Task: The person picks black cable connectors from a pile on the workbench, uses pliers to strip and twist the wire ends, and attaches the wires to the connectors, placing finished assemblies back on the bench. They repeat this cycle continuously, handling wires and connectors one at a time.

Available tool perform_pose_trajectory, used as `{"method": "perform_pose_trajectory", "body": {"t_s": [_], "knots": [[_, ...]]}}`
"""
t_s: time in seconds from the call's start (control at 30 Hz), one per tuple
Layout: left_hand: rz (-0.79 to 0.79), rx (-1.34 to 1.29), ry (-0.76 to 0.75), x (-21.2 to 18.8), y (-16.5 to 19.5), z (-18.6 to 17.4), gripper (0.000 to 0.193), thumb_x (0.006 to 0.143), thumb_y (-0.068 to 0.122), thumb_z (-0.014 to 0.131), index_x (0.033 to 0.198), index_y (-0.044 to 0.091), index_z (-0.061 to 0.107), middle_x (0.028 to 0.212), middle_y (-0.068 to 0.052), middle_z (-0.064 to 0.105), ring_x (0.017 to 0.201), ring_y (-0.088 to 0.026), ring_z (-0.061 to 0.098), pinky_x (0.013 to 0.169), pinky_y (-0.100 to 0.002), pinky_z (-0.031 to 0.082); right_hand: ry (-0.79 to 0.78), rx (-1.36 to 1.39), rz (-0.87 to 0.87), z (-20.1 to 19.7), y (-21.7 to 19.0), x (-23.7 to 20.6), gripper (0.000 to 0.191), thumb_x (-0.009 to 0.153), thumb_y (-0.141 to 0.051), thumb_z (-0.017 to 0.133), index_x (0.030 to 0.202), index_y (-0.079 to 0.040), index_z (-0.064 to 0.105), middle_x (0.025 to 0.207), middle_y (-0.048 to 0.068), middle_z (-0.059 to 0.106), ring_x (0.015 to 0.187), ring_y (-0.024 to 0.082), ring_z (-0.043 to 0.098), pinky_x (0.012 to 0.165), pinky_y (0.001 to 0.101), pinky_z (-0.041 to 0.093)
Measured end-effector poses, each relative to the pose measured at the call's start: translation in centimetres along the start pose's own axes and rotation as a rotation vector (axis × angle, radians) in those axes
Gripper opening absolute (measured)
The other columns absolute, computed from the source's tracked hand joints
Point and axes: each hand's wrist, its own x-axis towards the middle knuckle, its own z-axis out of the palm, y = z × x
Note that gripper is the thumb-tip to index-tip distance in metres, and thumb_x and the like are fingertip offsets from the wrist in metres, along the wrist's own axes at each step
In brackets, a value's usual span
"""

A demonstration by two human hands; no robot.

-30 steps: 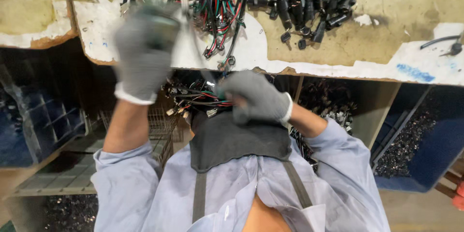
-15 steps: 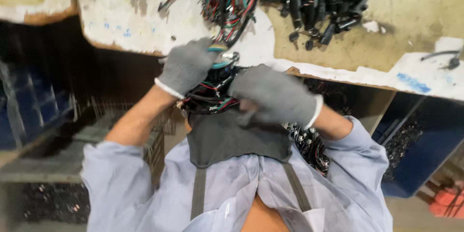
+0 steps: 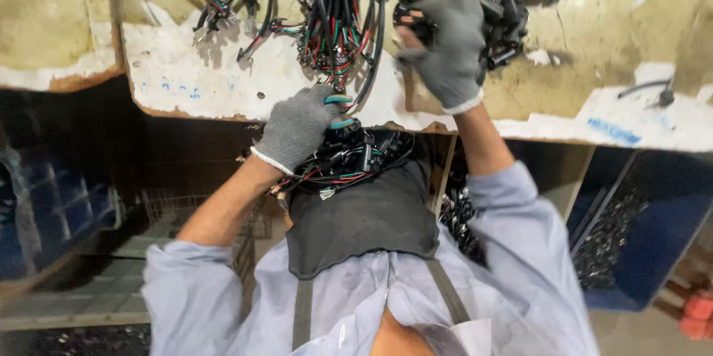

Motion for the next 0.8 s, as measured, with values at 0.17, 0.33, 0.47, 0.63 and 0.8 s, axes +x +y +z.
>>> {"method": "perform_pose_trajectory", "body": {"t_s": [0.17, 0.33, 0.47, 0.63, 0.8], "knots": [[0.084, 0.098, -0.161, 1.2, 0.1, -0.9, 0.027, 0.097, 0.037, 0.063, 0.107, 0.015, 0.075, 0.105, -0.009, 0.067, 0.082, -0.031, 0.070, 0.058, -0.046, 0.057, 0.184, 0.448, 0.177, 0.0, -3.5, -2.2, 0.021, 0.106, -0.013, 0.069, 0.118, -0.008, 0.052, 0.107, 0.002, 0.061, 0.085, 0.014, 0.072, 0.072, 0.0290, 0.061], [0.245, 0.122, -0.096, 2.3, 0.1, -1.6, 0.027, 0.087, 0.027, 0.065, 0.111, 0.017, 0.074, 0.106, -0.008, 0.068, 0.083, -0.031, 0.072, 0.055, -0.045, 0.057, -0.128, 0.328, 0.141, -1.8, -5.3, -5.9, 0.023, 0.088, -0.018, 0.074, 0.090, -0.001, 0.060, 0.080, 0.012, 0.057, 0.069, 0.025, 0.058, 0.065, 0.0379, 0.048], [0.055, 0.052, -0.289, 2.3, 0.0, -1.3, 0.025, 0.090, 0.019, 0.067, 0.113, 0.018, 0.075, 0.102, -0.011, 0.066, 0.084, -0.033, 0.071, 0.064, -0.047, 0.057, -0.210, 0.464, 0.021, -3.0, -4.8, -7.5, 0.030, 0.088, -0.032, 0.063, 0.083, -0.003, 0.059, 0.078, 0.012, 0.058, 0.072, 0.032, 0.059, 0.069, 0.0412, 0.046], [-0.051, -0.011, -0.275, 2.8, -0.3, -0.6, 0.015, 0.093, 0.025, 0.073, 0.103, 0.016, 0.080, 0.097, -0.013, 0.066, 0.084, -0.036, 0.070, 0.067, -0.049, 0.055, -0.306, 0.479, -0.018, -2.4, -4.6, -8.1, 0.023, 0.092, -0.028, 0.060, 0.085, -0.006, 0.063, 0.079, 0.009, 0.061, 0.073, 0.032, 0.060, 0.069, 0.0414, 0.047], [-0.177, -0.358, -0.132, 2.4, 0.0, -3.9, 0.022, 0.084, 0.022, 0.080, 0.105, 0.015, 0.081, 0.087, -0.013, 0.075, 0.076, -0.028, 0.073, 0.068, -0.040, 0.056, -0.274, 0.476, -0.003, -1.8, -5.0, -8.6, 0.036, 0.082, -0.028, 0.082, 0.095, -0.002, 0.060, 0.079, 0.010, 0.061, 0.067, 0.025, 0.061, 0.063, 0.0352, 0.049]]}}
